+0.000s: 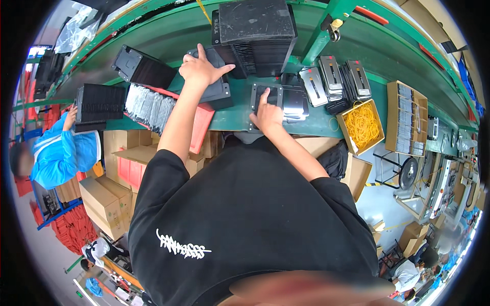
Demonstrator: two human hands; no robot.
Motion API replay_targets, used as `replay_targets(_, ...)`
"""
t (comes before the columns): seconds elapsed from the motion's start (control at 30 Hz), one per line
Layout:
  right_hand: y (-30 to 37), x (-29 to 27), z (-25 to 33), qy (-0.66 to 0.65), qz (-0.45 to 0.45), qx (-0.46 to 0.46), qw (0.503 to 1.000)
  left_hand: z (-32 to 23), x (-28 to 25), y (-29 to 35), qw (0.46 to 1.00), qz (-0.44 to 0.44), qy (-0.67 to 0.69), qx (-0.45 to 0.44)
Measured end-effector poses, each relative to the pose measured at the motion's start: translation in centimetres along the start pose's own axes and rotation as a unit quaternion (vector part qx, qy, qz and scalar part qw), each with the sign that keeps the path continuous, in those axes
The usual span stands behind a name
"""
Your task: Assembling and testing electronic components on a factory production line.
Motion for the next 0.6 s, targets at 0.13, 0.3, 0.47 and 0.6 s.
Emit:
replay_targets(0.13,-0.4,-3.6,-2.1,-0.117,-0.074,-0.054,0.989,-0.1,-3.0,3.0,0.996,-0.087,0.032,0.019)
replay_targets(0.3,2.6,-6.4,-7.9,-0.304,-0.15,-0.156,0.928,-6.0,-3.7,11.0,0.905,-0.024,0.358,0.228)
replay_targets(0.47,0.6,-5.9,-14.2,-0.126,-0.185,0.059,0.973,-14.6,4.3,13.7,0.917,0.005,0.291,0.271)
replay_targets(0.6,-0.4,-5.1,-13.4,-0.114,-0.19,0.032,0.975,-18.8,9.4,12.0,0.969,0.098,0.095,0.207)
Point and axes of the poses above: each hand's wrist, its own y-axis away from the middle knuckle, its own x-axis out of the palm, z = x × y, the point moved 10 cm from there along -y, towards the middle knuckle, and after that the axes turned 5 degrees about -y, right-handed, at the moved point
